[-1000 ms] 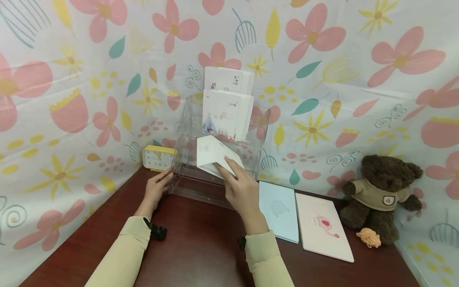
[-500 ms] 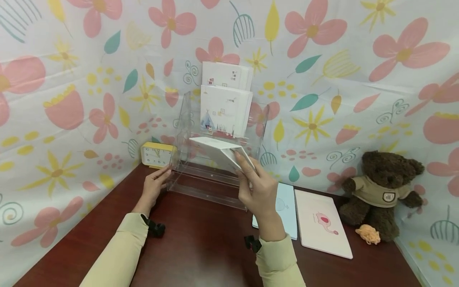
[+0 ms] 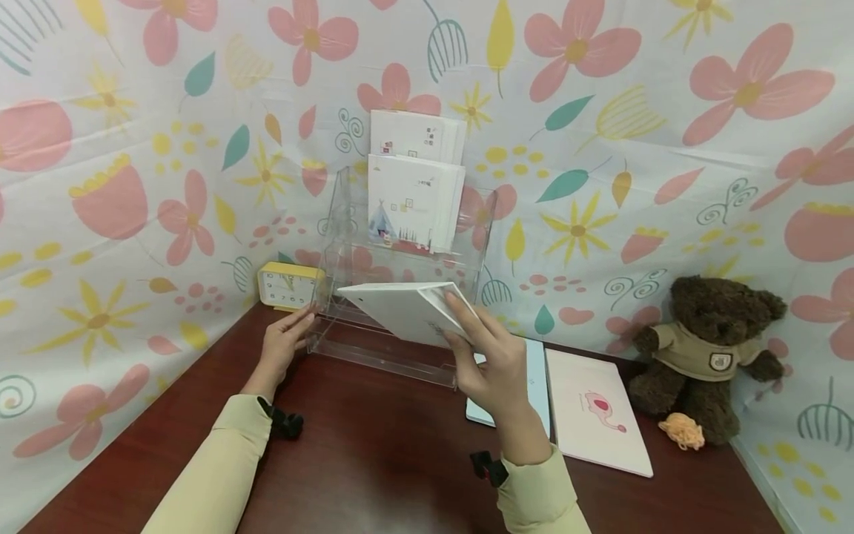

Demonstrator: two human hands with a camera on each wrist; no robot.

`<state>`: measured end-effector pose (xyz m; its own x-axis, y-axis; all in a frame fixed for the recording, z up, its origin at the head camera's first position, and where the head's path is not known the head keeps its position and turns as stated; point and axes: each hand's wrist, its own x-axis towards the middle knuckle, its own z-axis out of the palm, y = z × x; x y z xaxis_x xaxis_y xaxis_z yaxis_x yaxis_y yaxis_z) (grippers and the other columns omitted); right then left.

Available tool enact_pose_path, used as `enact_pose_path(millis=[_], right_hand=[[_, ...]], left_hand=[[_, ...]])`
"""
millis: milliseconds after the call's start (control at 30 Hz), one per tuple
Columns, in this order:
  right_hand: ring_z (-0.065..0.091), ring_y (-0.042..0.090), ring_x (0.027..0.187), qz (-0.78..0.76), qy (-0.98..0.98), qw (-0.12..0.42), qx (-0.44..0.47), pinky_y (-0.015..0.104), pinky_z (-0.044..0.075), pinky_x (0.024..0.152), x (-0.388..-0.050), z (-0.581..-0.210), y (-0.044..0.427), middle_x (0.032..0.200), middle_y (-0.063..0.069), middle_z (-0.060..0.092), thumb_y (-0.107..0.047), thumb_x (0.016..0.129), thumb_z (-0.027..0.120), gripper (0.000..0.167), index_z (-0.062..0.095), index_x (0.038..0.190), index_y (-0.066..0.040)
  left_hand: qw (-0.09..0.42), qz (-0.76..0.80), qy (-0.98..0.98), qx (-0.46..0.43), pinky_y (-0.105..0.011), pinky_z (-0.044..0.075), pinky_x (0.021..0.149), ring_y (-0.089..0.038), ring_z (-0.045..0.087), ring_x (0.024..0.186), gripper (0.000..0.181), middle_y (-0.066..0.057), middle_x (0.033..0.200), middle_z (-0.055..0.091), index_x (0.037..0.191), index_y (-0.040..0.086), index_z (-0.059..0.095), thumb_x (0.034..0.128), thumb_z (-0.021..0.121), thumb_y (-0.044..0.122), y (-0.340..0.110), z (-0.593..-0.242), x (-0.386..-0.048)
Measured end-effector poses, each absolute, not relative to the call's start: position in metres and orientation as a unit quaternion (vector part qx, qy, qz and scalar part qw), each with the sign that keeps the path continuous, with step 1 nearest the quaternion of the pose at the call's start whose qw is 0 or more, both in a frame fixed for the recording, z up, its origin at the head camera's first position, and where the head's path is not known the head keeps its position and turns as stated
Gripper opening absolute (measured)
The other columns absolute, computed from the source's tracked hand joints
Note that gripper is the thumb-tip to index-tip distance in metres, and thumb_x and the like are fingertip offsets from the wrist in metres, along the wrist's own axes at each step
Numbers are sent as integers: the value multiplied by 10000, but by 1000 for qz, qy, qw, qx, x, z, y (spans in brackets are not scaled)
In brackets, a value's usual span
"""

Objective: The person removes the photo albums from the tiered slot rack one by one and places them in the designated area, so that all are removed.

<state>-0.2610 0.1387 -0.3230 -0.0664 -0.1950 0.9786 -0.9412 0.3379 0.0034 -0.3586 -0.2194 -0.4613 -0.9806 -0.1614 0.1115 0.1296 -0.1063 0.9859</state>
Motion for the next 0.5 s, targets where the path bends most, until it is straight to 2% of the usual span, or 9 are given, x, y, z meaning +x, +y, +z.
enact_pose_path(millis=[233, 500], right_hand=[[706, 132, 954, 364, -649, 497, 446, 174, 553, 761, -258, -332, 152, 1058, 198, 731, -261, 991, 671, 415, 684, 1208, 92], [703, 116, 930, 372, -662, 452, 467, 188, 552, 757, -249, -340, 166, 1026, 175, 735, -247, 983, 681, 420, 674, 1222, 98]], left_hand=[[114, -726, -679, 12, -480, 467, 1050, -281, 515, 1337, 524, -60, 1530, 472, 1449, 166, 571, 977, 679, 366, -221, -474, -366], [124, -719, -684, 10, -468, 492, 1022, -266, 539, 1313, 553, -44, 1520, 488, 1440, 175, 584, 953, 698, 412, -222, -477, -367]])
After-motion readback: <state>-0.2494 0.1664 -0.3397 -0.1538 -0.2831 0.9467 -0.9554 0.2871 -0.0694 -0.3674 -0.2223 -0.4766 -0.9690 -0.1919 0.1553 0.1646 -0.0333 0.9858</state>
